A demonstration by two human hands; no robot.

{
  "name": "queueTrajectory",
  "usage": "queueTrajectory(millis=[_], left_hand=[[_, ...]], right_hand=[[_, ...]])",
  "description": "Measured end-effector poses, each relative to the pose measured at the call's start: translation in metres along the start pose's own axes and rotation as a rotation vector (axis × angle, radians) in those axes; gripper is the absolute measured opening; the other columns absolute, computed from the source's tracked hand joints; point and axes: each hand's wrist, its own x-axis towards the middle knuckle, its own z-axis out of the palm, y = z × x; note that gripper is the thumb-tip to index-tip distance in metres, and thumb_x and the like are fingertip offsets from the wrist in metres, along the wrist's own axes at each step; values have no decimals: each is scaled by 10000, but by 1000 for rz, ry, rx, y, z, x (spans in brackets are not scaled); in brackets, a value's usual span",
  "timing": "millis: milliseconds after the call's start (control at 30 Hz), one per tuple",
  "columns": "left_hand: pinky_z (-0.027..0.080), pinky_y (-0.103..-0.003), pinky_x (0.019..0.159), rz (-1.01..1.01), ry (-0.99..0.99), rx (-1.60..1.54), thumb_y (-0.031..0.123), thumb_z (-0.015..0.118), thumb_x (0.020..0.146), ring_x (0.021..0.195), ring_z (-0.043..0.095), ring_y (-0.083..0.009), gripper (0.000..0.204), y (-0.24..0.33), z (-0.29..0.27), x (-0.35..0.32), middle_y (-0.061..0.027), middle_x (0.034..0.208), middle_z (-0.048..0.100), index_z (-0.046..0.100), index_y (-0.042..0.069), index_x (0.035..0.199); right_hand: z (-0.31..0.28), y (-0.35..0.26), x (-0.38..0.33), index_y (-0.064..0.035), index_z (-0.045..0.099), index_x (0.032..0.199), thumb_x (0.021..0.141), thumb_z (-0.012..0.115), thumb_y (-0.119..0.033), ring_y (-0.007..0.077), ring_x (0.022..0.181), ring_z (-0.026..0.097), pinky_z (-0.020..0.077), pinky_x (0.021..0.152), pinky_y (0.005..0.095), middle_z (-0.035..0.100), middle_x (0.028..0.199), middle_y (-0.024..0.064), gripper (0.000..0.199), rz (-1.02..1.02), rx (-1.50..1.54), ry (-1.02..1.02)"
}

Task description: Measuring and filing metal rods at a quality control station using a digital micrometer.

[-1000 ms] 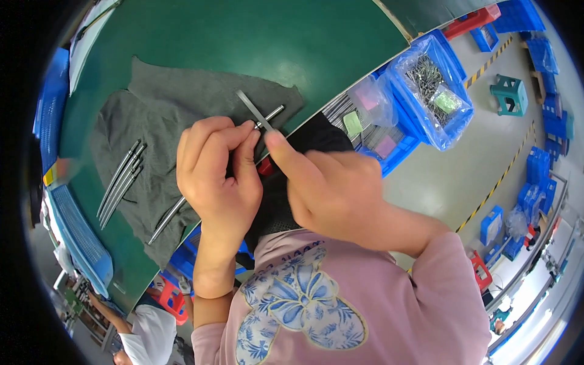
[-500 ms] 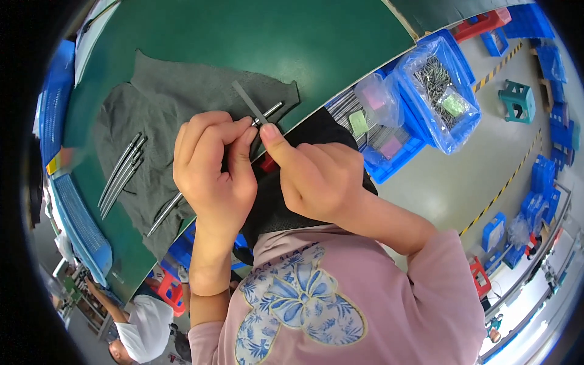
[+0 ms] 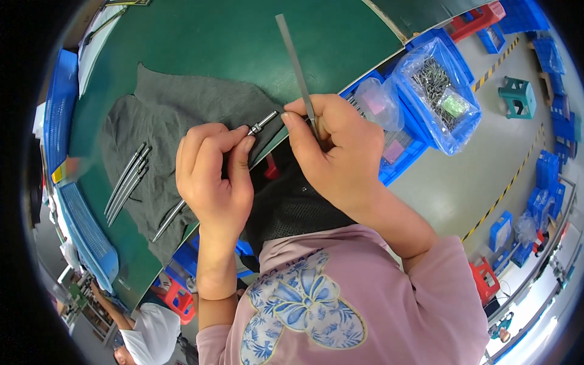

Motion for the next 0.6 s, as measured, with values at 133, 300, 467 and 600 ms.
queueTrajectory(millis=[133,300,467,600], left_hand=[[360,-293,485,9,24,-22,-11,659,595,567,450,-203,171,-2,0,-1,-50,695,503,560,40,725],[357,-290,485,34,30,-79,-47,628,600,570,446,-200,170,-2,0,0,-52,699,491,568,29,740],[358,-292,496,7,13,-62,-52,614,606,584,449,-204,175,-2,-2,-2,-55,705,485,572,31,755],[362,-295,514,-25,-21,-97,-50,610,613,599,451,-216,178,2,-7,-1,-59,710,483,568,33,765]], right_hand=[[9,-14,-3,-38,592,796,719,640,-68,70,397,485,339,373,200,500,483,29,95,-62,4,-92],[16,3,-3,-30,609,829,711,645,-90,111,422,534,379,394,225,553,549,86,137,-333,-148,-88],[-3,12,5,-33,625,882,705,653,-73,70,404,465,339,390,203,545,546,68,184,-118,-212,78],[0,3,4,-36,624,891,707,651,-57,30,408,394,289,385,187,523,530,36,188,-110,-135,8]])
